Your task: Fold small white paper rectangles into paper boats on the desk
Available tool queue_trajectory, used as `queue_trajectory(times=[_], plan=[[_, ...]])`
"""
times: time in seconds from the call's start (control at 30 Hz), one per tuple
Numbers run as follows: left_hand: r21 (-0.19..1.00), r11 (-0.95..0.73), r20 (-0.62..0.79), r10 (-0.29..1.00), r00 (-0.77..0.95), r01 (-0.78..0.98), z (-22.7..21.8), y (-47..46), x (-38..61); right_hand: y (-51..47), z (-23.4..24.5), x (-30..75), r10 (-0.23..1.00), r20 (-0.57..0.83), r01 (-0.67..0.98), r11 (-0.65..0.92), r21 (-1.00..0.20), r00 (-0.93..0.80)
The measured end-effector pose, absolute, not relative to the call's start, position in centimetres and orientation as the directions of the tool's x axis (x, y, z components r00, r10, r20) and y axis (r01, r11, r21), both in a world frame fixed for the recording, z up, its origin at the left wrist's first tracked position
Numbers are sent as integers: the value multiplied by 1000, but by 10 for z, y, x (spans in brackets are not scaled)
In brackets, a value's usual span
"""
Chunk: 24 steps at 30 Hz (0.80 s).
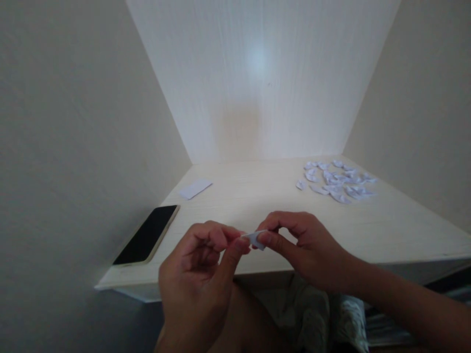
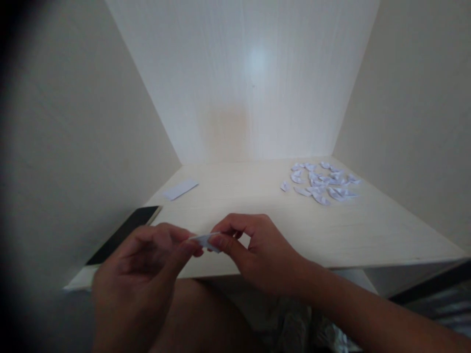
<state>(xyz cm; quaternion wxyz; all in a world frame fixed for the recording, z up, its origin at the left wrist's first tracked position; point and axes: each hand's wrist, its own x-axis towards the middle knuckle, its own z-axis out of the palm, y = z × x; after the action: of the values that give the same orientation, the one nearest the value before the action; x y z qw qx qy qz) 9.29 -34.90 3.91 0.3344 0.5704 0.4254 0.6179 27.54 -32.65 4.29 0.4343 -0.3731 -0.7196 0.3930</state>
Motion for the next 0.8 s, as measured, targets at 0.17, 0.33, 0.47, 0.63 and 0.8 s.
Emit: queue_trajectory(times=[0.17, 0.33, 0.47, 0.63, 0.8], plan=[[922, -386, 386, 922, 11, -9, 34, -336, 90, -319, 36, 279, 883, 241, -90, 224, -970, -403], [928, -373, 362, 903, 231, 1, 31, -327, 86, -314, 20, 281, 838, 154, -319, -26, -947, -524], [926, -376, 369, 897, 244, -21, 34, -326, 87, -315, 17, 279, 842, 134, -346, -66, -936, -523], [910, -415, 409, 882, 234, -29, 34, -327, 89, -315, 27, 279, 884, 98, -271, -33, -962, -457], [923, -378, 383, 890, 248, -71, 32, -326, 90, -316, 33, 281, 895, 117, -276, -7, -961, -430]])
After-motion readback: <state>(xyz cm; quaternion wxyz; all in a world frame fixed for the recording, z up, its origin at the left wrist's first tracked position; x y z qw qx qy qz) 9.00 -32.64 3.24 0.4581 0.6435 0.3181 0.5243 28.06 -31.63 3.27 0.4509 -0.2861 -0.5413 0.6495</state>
